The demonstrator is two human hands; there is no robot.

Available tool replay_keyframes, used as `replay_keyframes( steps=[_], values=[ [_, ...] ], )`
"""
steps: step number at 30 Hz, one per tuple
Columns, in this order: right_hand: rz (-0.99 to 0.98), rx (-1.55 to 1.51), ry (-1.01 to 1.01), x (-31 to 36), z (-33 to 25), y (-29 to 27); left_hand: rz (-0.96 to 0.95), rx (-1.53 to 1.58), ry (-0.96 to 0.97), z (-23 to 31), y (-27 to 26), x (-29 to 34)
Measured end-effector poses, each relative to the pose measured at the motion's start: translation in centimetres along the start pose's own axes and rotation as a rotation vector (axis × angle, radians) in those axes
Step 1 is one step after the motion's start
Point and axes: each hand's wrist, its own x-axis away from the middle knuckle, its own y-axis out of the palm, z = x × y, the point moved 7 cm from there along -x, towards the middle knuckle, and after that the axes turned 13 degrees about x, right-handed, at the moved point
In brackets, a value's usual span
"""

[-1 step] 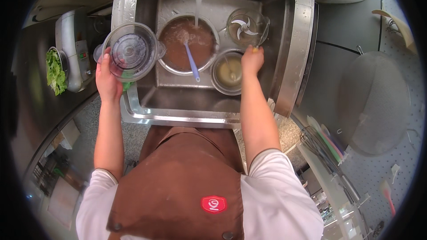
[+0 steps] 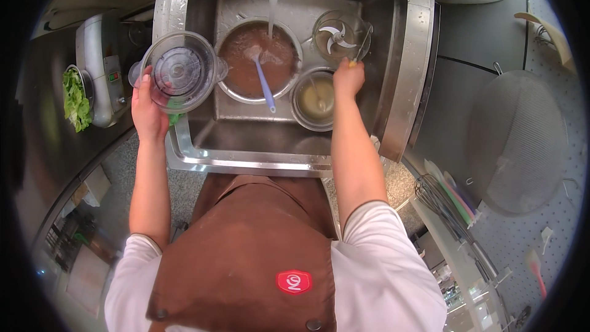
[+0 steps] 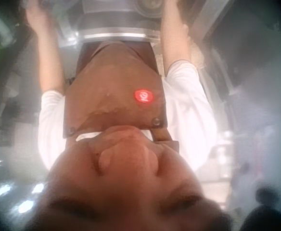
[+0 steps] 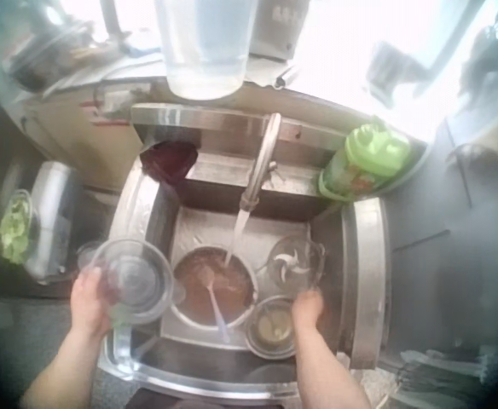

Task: The person pours a liquid into small plastic cups and then cuts a watermelon into slices using a knife. The person also washes a blender lid in the sink.

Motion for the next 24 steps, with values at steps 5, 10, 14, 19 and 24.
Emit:
replay_keyframes(
  steps=[5,10,14,19,24],
  values=[
    [-0.014,-0.087,0.203,-3.0,-0.8,2.5,0.009,-0.032,-0.042,-0.7,-0.7,0.1],
    [-0.114,-0.434,0.286,-4.5,-4.4,3.6,-0.007,-0.014,-0.054,-0.7,-0.5,0.7],
    [0.038,-0.136,0.126,-4.1,-7.0,0.3,0.02,-0.05,-0.056,0.1,-0.7,1.2],
    [0.052,-0.151,-0.001,-5.5,-6.2,-1.0,0.005,-0.028,-0.031,0.6,-1.6,-0.3],
    [-0.111,-0.43,-0.036,-2.0,-9.9,-5.1,0.055,0.155,0.009,1.6,-2.4,-4.6]
  ],
)
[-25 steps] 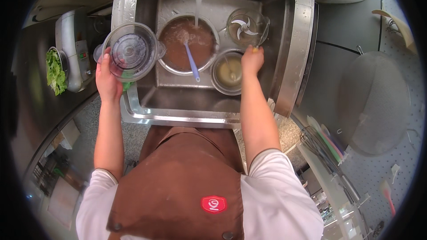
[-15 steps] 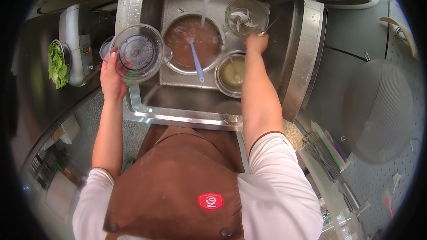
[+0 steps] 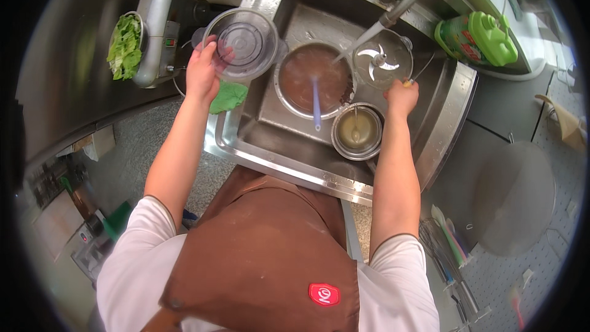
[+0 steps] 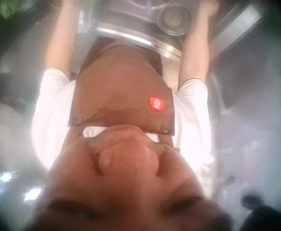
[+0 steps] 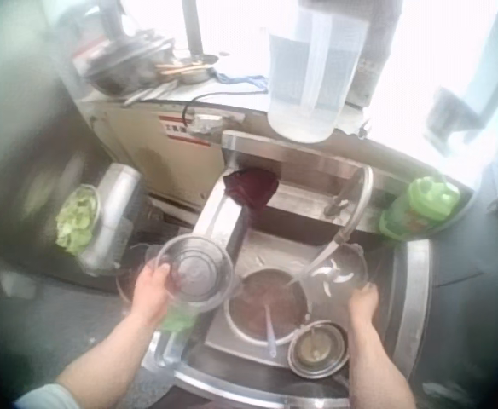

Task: The person pours a liquid into small plastic cups and then cuts a watermelon into slices using a knife. The person also washes a blender lid in the sink.

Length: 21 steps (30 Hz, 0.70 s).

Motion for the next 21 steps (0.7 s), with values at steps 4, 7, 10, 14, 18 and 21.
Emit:
replay_keyframes(
  steps=[4,7,10,14,18,21],
  values=[
    [-0.131,-0.023,0.066,2.0,-1.9,-0.1,0.011,0.104,-0.066,-0.4,0.5,-4.0],
    [-0.19,0.04,0.065,3.2,-3.7,0.6,0.001,0.021,-0.025,-0.5,1.5,-5.6],
    [-0.264,-0.001,0.078,4.5,-5.7,2.3,-0.04,0.143,-0.091,-1.0,3.3,-4.8],
    [-0.329,-0.06,0.124,5.4,-6.5,3.6,-0.083,-0.029,-0.073,-0.6,4.2,-2.8],
    [-0.314,-0.023,0.075,5.7,-6.6,3.7,-0.107,-0.081,-0.036,0.0,4.1,-2.2],
    [-0.294,0.03,0.016,5.3,-6.3,3.8,-0.051,-0.092,-0.011,-0.3,2.3,-4.3]
  ],
)
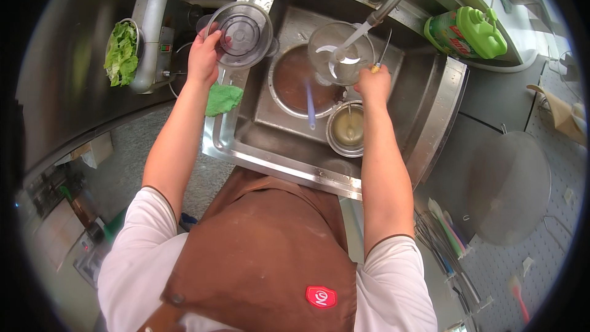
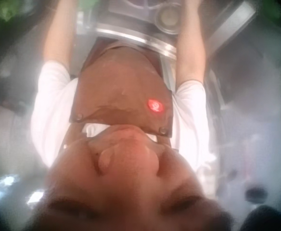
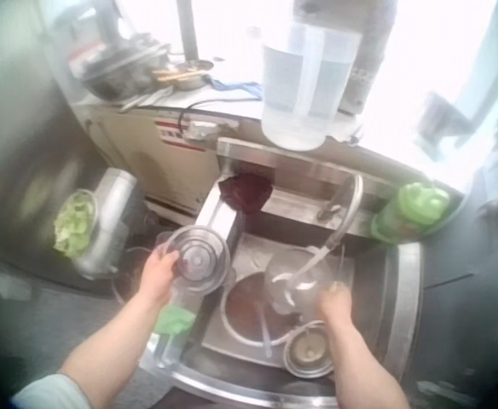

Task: The person pours a liquid into small plastic cups and then cuts a watermelon into slices using a knife. The person also washes a blender lid in the sink.

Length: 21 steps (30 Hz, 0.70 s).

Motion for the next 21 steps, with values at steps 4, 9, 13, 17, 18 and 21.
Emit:
replay_keyframes(
  steps=[4,9,13,17,18,21],
  values=[
    [-0.053,-0.049,0.043,0.4,-0.1,0.3,0.01,0.302,-0.256,-3.4,-1.7,-3.3],
    [-0.108,-0.104,0.095,0.6,0.1,0.3,-0.059,0.385,-0.401,-6.1,2.5,-0.7],
    [-0.161,-0.211,0.119,0.5,0.2,0.7,-0.097,0.531,-0.476,-8.6,5.4,1.4],
    [-0.114,-0.288,0.106,0.8,-0.1,0.4,-0.106,0.55,-0.515,-9.0,8.2,3.5],
    [-0.092,-0.291,0.085,0.8,-0.2,0.1,-0.121,0.551,-0.519,-9.4,8.6,3.7],
    [-0.015,-0.105,0.001,0.8,-1.1,-1.5,-0.091,0.246,-0.492,-9.7,8.2,3.4]
  ],
)
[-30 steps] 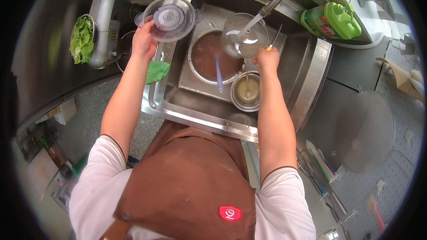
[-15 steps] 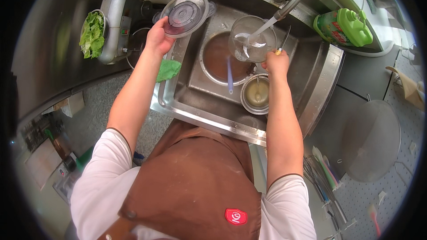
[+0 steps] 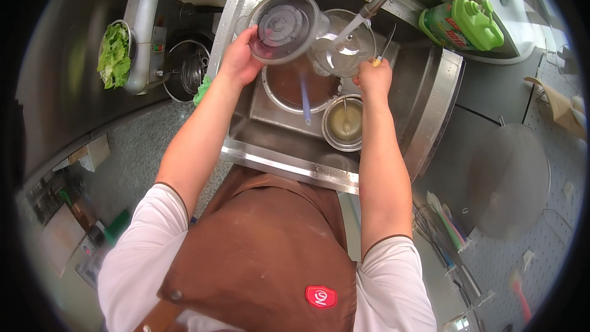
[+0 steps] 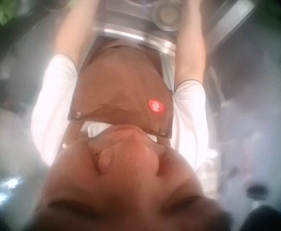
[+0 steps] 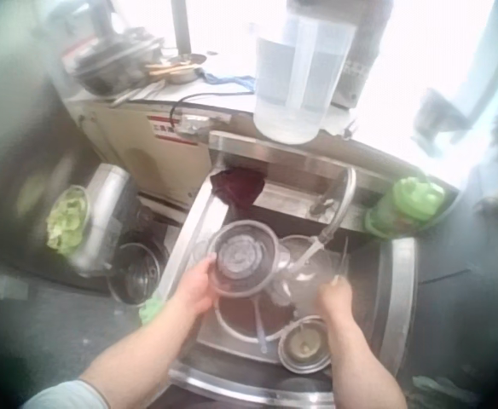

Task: The person pours a liquid into small plastic cups and then cuts a watermelon into slices using a knife. The person also washes a blender lid in the sink.

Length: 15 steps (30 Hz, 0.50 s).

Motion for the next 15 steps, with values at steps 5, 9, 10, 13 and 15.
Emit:
replay_keyframes(
  steps=[5,9,10,13,15],
  values=[
    [0.168,0.085,0.034,2.5,2.7,-5.2,-0.001,-0.403,0.16,0.3,2.0,-1.9],
    [0.174,0.156,0.103,5.2,5.4,-7.6,-0.113,-0.518,0.163,-2.6,3.3,-7.0],
    [0.169,0.167,0.126,5.9,6.0,-7.9,-0.084,-0.513,0.057,-4.4,3.1,-8.3],
    [0.157,0.157,0.175,7.9,8.6,-9.0,-0.018,-0.412,-0.154,-8.5,5.8,-7.2],
    [0.152,0.148,0.207,9.5,9.4,-9.2,0.001,-0.314,-0.25,-10.7,5.8,-7.5]
  ],
)
